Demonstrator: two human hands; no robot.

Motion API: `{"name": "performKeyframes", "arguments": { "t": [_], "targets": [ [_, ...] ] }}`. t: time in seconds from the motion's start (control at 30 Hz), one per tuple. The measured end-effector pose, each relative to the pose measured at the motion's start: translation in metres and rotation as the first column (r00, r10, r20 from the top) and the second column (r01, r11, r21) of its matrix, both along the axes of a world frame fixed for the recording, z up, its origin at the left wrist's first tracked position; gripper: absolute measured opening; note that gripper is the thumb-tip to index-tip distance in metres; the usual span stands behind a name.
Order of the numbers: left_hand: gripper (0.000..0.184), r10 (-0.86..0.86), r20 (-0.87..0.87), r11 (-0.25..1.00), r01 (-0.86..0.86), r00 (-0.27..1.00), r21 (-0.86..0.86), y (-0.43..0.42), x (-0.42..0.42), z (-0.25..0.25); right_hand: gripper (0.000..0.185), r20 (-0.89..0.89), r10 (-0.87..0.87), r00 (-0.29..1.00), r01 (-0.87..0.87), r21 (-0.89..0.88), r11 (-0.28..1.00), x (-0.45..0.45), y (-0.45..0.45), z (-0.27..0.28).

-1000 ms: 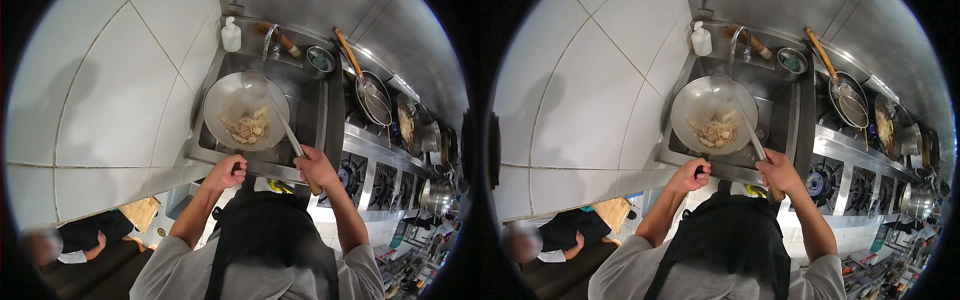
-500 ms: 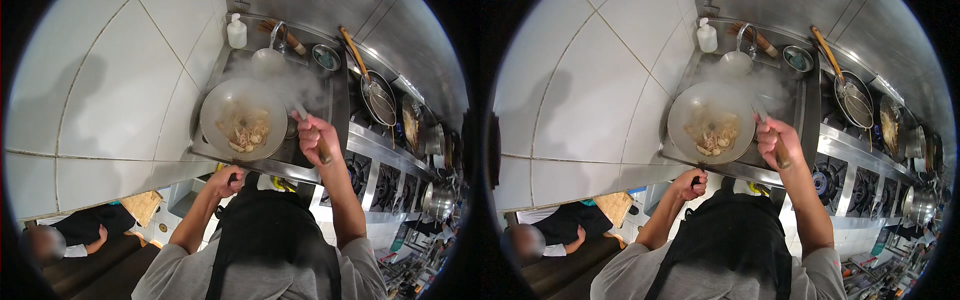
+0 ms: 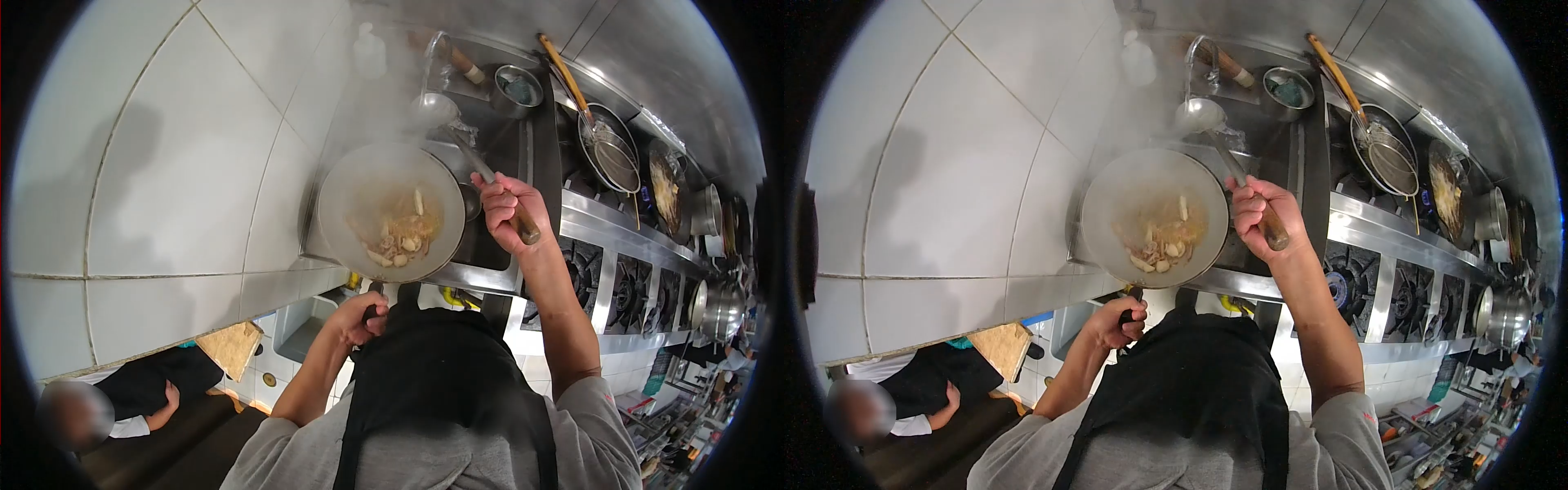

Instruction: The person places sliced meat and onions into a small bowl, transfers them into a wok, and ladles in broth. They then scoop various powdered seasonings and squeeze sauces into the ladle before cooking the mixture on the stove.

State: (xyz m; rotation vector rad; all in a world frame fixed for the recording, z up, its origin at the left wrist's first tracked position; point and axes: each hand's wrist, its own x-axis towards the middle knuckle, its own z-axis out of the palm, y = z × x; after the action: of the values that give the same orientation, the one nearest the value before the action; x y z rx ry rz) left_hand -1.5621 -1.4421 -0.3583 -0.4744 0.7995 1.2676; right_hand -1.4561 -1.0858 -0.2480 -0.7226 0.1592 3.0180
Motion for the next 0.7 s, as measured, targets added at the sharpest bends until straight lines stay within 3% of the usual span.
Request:
{"name": "performKeyframes", "arguments": {
  "t": [0.5, 0.7],
  "targets": [
    [0.013, -0.013, 0.014, 0.998, 0.012, 1.0, 0.06, 0.012, -0.005, -0.015, 0.027, 0.093, -0.013, 0.996, 0.006, 0.069, 0.998, -0.007, -0.003, 0.015],
    [0.013, 0.002, -0.021, 0.997, 0.0, 1.0, 0.078, 0.015, -0.005, -0.015, 0.026, 0.041, 0.041, 0.998, -0.043, 0.047, 0.998, -0.006, 0.001, 0.048]
  ]
}}
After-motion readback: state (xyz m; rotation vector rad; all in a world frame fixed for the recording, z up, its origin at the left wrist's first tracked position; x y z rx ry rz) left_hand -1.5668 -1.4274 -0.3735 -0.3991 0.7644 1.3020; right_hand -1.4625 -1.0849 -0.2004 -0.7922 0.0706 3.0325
